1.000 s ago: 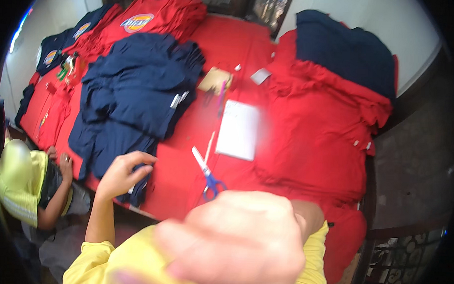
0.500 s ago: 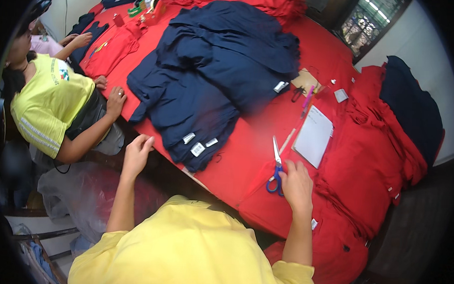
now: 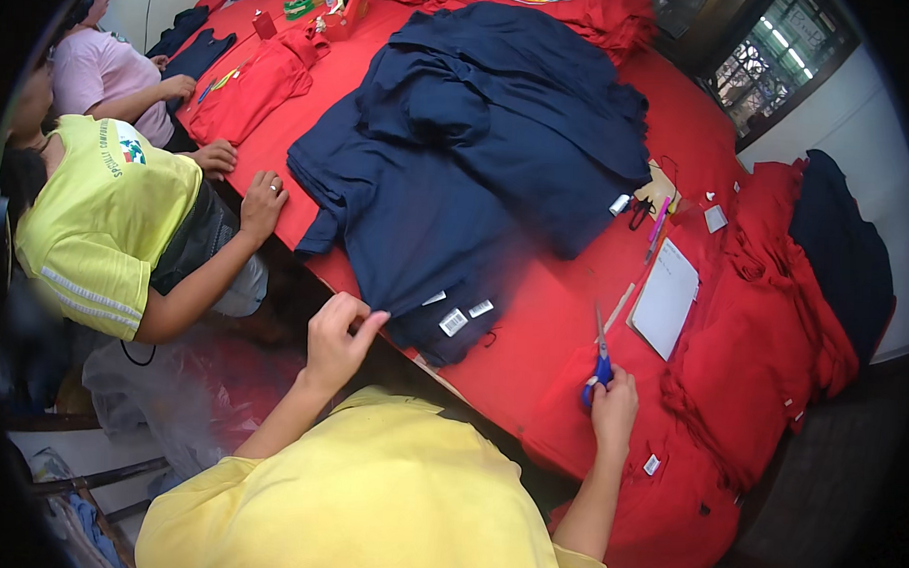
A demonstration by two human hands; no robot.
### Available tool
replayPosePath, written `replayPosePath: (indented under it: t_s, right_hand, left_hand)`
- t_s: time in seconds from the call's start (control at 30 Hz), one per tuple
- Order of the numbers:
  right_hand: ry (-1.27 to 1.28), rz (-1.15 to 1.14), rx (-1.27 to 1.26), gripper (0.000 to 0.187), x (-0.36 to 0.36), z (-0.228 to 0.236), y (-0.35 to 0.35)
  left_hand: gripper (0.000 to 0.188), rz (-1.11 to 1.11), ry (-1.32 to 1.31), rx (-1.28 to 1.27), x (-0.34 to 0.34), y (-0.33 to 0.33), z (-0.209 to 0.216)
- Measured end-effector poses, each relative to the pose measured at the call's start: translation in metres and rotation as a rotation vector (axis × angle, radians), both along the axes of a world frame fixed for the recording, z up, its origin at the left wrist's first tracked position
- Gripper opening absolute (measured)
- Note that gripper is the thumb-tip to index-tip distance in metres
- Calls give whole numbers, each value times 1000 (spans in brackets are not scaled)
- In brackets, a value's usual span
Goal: The person uses shears to trim loose threads from a stack of navy blue shirts on a table. They handle the shirts one at a time, flipping them over and inspecting different sides before setting them aside.
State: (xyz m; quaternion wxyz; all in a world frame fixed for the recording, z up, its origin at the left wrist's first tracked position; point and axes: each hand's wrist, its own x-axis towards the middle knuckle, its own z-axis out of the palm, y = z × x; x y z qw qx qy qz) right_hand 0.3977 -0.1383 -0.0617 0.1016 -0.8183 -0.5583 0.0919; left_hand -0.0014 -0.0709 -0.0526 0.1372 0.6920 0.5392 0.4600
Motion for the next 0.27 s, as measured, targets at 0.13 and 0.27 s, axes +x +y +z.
replayPosePath:
  t_s: [0.13,0.27]
  right_hand:
    - [779,-122,17,42,-24,29,15]
    - [1316,113,158,48,-84,37,34]
  left_hand:
    - [17,-124,-420,-174,10,-4,-4]
    - [22,-476,-1251,-1237,4,-6,-53]
